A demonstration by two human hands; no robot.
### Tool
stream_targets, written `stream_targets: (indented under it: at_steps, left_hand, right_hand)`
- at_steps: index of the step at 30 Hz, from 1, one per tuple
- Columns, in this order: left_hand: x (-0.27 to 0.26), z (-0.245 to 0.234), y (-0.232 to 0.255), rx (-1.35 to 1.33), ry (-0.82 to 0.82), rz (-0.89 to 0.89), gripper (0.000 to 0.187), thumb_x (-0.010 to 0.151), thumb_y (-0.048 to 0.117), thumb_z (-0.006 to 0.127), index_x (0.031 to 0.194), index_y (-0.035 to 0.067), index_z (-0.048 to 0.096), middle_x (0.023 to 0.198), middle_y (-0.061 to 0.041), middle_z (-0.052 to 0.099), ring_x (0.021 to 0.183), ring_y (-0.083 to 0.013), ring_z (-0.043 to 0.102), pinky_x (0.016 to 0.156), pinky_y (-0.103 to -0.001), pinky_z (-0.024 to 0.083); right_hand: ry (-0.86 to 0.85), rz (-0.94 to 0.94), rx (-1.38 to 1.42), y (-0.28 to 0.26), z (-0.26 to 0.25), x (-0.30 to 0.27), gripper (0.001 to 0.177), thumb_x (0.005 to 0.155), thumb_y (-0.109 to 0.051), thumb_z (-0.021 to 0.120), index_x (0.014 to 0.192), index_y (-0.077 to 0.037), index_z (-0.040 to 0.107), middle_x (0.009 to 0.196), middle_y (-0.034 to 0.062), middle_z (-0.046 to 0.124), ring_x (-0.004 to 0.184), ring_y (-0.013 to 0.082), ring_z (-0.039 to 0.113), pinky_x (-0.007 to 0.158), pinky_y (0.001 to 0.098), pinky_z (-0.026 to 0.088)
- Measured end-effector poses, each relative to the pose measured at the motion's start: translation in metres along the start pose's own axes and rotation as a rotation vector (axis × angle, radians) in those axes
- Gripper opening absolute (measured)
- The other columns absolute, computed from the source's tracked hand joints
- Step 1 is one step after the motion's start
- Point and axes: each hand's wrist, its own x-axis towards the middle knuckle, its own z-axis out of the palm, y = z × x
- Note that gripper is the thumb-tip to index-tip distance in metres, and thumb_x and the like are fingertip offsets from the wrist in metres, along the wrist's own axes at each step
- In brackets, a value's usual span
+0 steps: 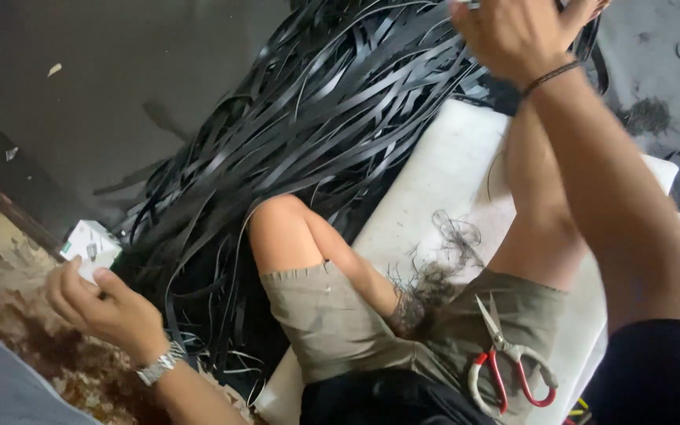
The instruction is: Trimming the edges of a long black leather strip using scissors while sitting on the floor.
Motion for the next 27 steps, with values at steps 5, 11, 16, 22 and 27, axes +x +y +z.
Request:
stream_targets:
  at_steps: [5,11,16,22,27]
  left_hand:
    - [-0.023,0.033,0.035,-0.165,-0.2,0.007,0.028,0.112,0.011,0.049,0.121,-0.008,0.067,0.115,-0.023,0.07,0.101,-0.0362,0.064,0.088,-0.046,0.051]
    - [-0.035,0.08,0.149,-0.491,-0.511,0.194,0.015,0.098,0.005,0.068,0.109,0.011,0.075,0.099,-0.007,0.077,0.094,-0.0276,0.073,0.085,-0.039,0.056]
    - [-0.083,0.104,0.268,-0.971,-0.896,0.343,0.016,0.099,0.007,0.062,0.104,0.012,0.076,0.091,-0.003,0.077,0.087,-0.0246,0.075,0.083,-0.036,0.059]
    - [-0.15,0.089,0.406,-1.339,-1.171,0.706,0.015,0.101,0.01,0.063,0.11,0.013,0.075,0.096,0.0,0.076,0.087,-0.02,0.074,0.083,-0.031,0.058]
    - [-0.194,0.067,0.467,-1.298,-1.423,1.052,0.022,0.1,0.014,0.062,0.121,0.011,0.066,0.092,-0.009,0.072,0.083,-0.0292,0.073,0.076,-0.042,0.059]
  right_hand:
    - [0.153,-0.195,0.457,-0.04,-0.014,-0.044,0.045,0.086,0.002,0.08,0.125,0.0,0.057,0.118,0.0203,0.054,0.099,0.0382,0.055,0.084,0.0466,0.048]
    - [-0.13,0.07,0.534,-0.051,-0.075,-0.192,0.018,0.086,-0.013,0.079,0.099,-0.008,0.069,0.095,0.0115,0.065,0.088,0.0346,0.065,0.079,0.043,0.052]
    - [-0.006,0.464,0.437,-0.058,-0.136,-0.33,0.012,0.088,-0.01,0.075,0.098,-0.014,0.071,0.096,0.006,0.064,0.085,0.0309,0.063,0.078,0.0385,0.052]
    - [-0.035,1.041,0.229,-0.078,-0.166,-0.486,0.013,0.088,-0.007,0.073,0.101,-0.01,0.073,0.094,0.0094,0.067,0.094,0.0323,0.066,0.084,0.0418,0.053]
    - [-0.373,1.493,-0.032,-0.07,-0.164,-0.58,0.029,0.09,-0.011,0.071,0.117,-0.002,0.069,0.116,0.0185,0.063,0.11,0.0387,0.062,0.091,0.048,0.051]
